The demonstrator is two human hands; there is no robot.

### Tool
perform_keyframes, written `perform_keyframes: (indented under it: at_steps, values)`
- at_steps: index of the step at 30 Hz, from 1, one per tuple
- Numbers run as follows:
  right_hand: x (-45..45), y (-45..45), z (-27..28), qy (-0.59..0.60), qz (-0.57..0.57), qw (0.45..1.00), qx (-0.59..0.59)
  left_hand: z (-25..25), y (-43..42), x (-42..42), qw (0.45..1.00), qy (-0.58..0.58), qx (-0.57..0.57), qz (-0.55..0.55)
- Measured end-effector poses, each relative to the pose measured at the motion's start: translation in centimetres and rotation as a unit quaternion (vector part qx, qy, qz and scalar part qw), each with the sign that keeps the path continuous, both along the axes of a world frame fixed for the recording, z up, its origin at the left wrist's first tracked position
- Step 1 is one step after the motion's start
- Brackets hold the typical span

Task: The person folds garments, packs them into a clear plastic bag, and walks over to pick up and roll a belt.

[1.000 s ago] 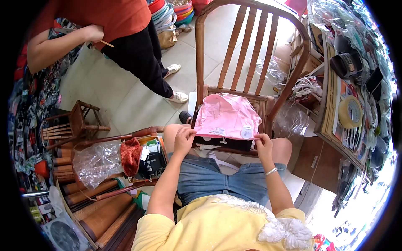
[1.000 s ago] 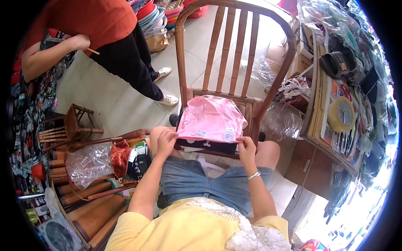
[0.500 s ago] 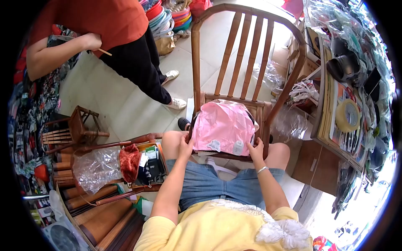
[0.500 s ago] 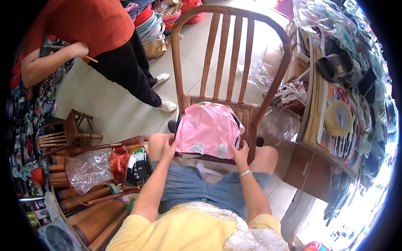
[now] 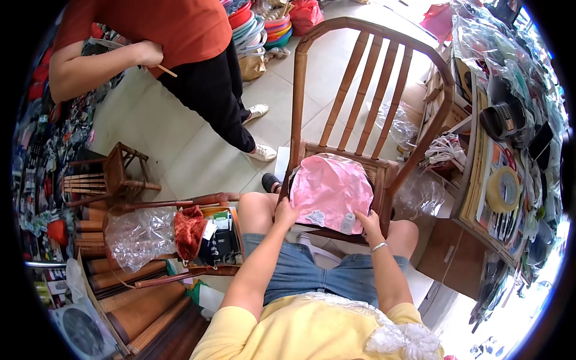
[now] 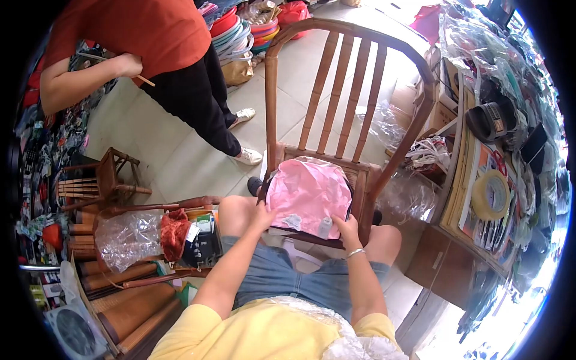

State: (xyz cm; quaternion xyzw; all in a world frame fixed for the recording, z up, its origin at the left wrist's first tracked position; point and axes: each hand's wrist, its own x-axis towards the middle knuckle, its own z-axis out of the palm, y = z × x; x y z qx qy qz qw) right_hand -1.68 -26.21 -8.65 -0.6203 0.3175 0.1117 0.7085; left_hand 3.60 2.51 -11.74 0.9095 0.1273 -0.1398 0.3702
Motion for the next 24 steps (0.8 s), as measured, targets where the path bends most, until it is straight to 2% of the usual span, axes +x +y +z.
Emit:
perform_keyframes:
  at_steps: [2,4,6,8,10,12,14,15,16,17,18,19,20,22,24]
  values:
    - [0.0,0.0,0.7,0.017,0.003,1.0,-0.008,2.3,-1.0,0.5,0.999,0.039,0.007,0.001]
    - [-0.2,-0.5,-0.4,0.025,-0.031,0.998,0.046,3.5,-1.6,0.6,0.999,0.038,-0.007,0.037]
    - [-0.5,-1.4,-1.3,0.051,-0.025,0.995,0.077,1.5,-1.0,1.0,0.997,0.05,-0.034,0.049]
    - [-0.6,-1.7,-1.7,0.072,-0.018,0.991,0.107,-0.5,-0.6,0.5,0.99,0.043,-0.116,0.069]
    - [-0.6,-1.8,-2.0,0.06,-0.026,0.988,0.139,1.0,-1.4,0.4,0.991,0.051,-0.1,0.075]
    - [-0.6,-2.2,-1.9,0.086,-0.023,0.985,0.146,3.5,-2.1,0.5,0.966,0.16,-0.165,0.115]
    - [-0.5,-2.4,-2.0,0.097,-0.032,0.978,0.181,2.3,-1.8,0.0,0.989,0.012,-0.122,0.079]
    - [-0.4,-2.5,-1.8,0.105,-0.034,0.978,0.177,2.2,-1.3,0.3,0.967,0.138,-0.196,0.087]
    - [-0.4,-2.5,-2.0,0.112,-0.038,0.978,0.173,5.9,-2.0,0.0,0.941,0.173,-0.265,0.119]
    - [-0.4,-2.7,-2.2,0.108,-0.029,0.981,0.161,4.7,-1.7,0.0,0.944,0.194,-0.247,0.103]
    - [-0.4,-2.4,-1.8,0.077,-0.029,0.981,0.175,0.9,-1.4,-0.2,0.955,0.147,-0.249,0.071]
    - [-0.3,-2.5,-2.2,0.07,-0.035,0.979,0.188,0.4,-1.6,-0.3,0.961,0.174,-0.196,0.093]
    - [-0.5,-2.5,-2.9,0.064,-0.041,0.976,0.202,-0.7,-1.4,-0.4,0.951,0.2,-0.217,0.088]
    - [-0.6,-2.4,-2.4,0.038,-0.027,0.984,0.173,-3.4,-1.4,-0.6,0.95,0.169,-0.248,0.087]
    - [-0.5,-2.4,-2.4,0.009,-0.017,0.986,0.164,-1.8,-1.5,-0.9,0.948,0.141,-0.275,0.079]
